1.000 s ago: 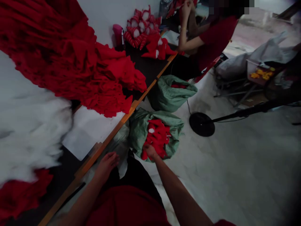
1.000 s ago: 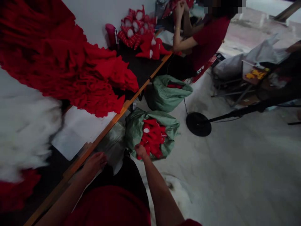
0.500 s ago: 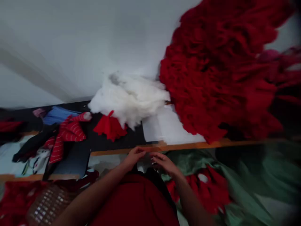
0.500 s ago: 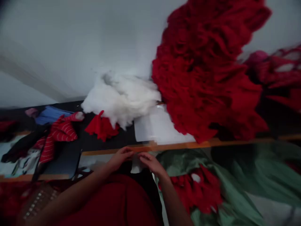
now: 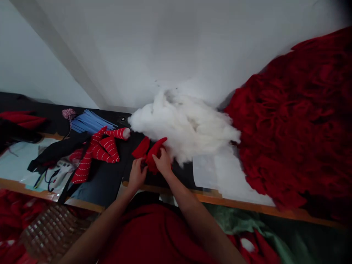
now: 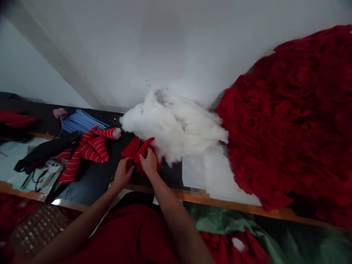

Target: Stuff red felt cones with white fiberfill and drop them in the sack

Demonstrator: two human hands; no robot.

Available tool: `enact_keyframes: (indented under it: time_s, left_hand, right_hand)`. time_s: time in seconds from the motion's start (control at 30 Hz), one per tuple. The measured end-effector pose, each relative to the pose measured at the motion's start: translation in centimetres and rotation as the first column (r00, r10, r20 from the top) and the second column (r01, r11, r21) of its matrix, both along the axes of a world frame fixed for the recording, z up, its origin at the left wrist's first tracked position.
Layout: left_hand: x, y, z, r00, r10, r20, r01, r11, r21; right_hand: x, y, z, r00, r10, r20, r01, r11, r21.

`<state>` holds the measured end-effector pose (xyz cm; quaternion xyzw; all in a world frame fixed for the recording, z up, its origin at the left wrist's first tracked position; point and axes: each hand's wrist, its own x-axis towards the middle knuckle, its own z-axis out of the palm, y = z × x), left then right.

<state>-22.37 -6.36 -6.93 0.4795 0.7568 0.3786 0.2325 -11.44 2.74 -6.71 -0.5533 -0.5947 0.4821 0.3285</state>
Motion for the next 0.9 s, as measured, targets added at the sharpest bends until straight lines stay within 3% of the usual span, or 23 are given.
enact_keyframes:
  time_s: [0.13,0.27,0.37,0.43,0.53,0.6,0.7,0.83,0.9]
  left_hand:
    - [-1.1,2.1,-0.1,0.915,-0.212,-0.343,0.253,0.964,0.081]
    - [-0.8,3.8,2.1,0.844,-0.323,-0.427,0.449,0.862,0.235]
    - [0.5,4.5,4.7,0.859,-0.419,-0.296,0.497,0.821,0.281]
    - [1.7,4.7,6.3,0.895,-0.428,-0.126,0.446,0.857,0.257]
    - [4.0,4.9,7.9,0.898,-0.428,0.101,0.408,0.896,0.175]
    - [5.4,5.0,8.3,0.867,-0.455,0.203,0.436,0.890,0.131]
    - [6.7,5.4,8.4,0.857,-0.396,0.330,0.400,0.915,0.060]
    - [7.2,6.5,8.7,0.850,-0.269,0.453,0.345,0.934,-0.095]
    - [7.7,7.0,8.8,0.830,-0.275,0.485,0.385,0.912,-0.142]
  right_hand:
    - [-0.6,0.7,0.7,0.998,-0.015,-0.054,0.012,0.998,-0.061]
    - [1.3,0.7,3.8,0.939,-0.045,-0.342,-0.063,0.952,-0.299]
    - [3.2,0.0,6.7,0.858,-0.179,-0.482,-0.030,0.919,-0.394]
    - [4.6,-1.0,8.4,0.838,-0.201,-0.507,0.036,0.948,-0.316]
    - [6.6,-3.0,9.6,0.913,-0.092,-0.397,0.057,0.993,-0.099]
    - [8.0,-3.8,9.3,0.945,-0.086,-0.315,0.076,0.996,-0.046]
    - [11.1,-3.0,7.4,0.936,-0.210,-0.281,0.180,0.975,-0.129]
    - [17.6,1.9,4.7,0.945,-0.239,-0.224,0.176,0.947,-0.268]
    - [20.6,5.4,4.3,0.934,-0.345,-0.095,0.334,0.935,-0.115]
